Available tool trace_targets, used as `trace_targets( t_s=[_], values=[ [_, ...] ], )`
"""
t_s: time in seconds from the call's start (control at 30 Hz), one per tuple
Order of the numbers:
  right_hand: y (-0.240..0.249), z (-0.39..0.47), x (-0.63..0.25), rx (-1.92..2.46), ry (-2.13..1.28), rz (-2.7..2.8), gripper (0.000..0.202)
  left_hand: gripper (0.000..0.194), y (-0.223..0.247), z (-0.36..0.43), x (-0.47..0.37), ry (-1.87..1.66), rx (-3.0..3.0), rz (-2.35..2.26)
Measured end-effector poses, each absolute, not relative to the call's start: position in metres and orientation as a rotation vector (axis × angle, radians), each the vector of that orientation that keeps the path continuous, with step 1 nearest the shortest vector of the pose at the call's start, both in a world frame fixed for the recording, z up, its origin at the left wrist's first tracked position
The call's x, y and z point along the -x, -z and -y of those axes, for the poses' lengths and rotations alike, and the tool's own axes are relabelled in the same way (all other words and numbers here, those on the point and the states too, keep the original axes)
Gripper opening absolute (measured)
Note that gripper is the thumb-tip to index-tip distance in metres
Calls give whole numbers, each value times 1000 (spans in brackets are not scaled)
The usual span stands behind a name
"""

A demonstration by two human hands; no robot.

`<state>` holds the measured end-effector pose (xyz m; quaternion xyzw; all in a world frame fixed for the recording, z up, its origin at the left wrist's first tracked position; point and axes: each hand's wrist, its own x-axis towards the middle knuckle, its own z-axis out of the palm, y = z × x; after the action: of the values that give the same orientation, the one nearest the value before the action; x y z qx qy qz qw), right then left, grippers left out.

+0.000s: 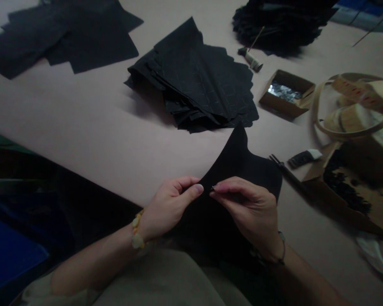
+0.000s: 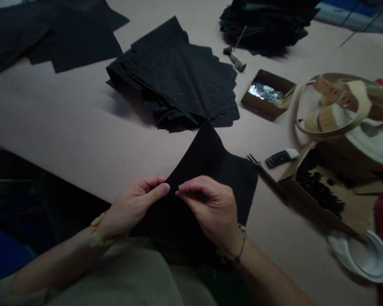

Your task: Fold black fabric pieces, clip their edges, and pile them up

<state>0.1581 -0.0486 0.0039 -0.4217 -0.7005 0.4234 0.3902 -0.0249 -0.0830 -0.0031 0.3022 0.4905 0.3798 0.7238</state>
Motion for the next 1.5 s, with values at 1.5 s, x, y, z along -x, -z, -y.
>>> trace_targets(
  t_s=[1.5],
  values=[
    [-17,39,-186,449,-315,2358,20,16,-13,103,36,-1184,-2466,-1093]
  ],
)
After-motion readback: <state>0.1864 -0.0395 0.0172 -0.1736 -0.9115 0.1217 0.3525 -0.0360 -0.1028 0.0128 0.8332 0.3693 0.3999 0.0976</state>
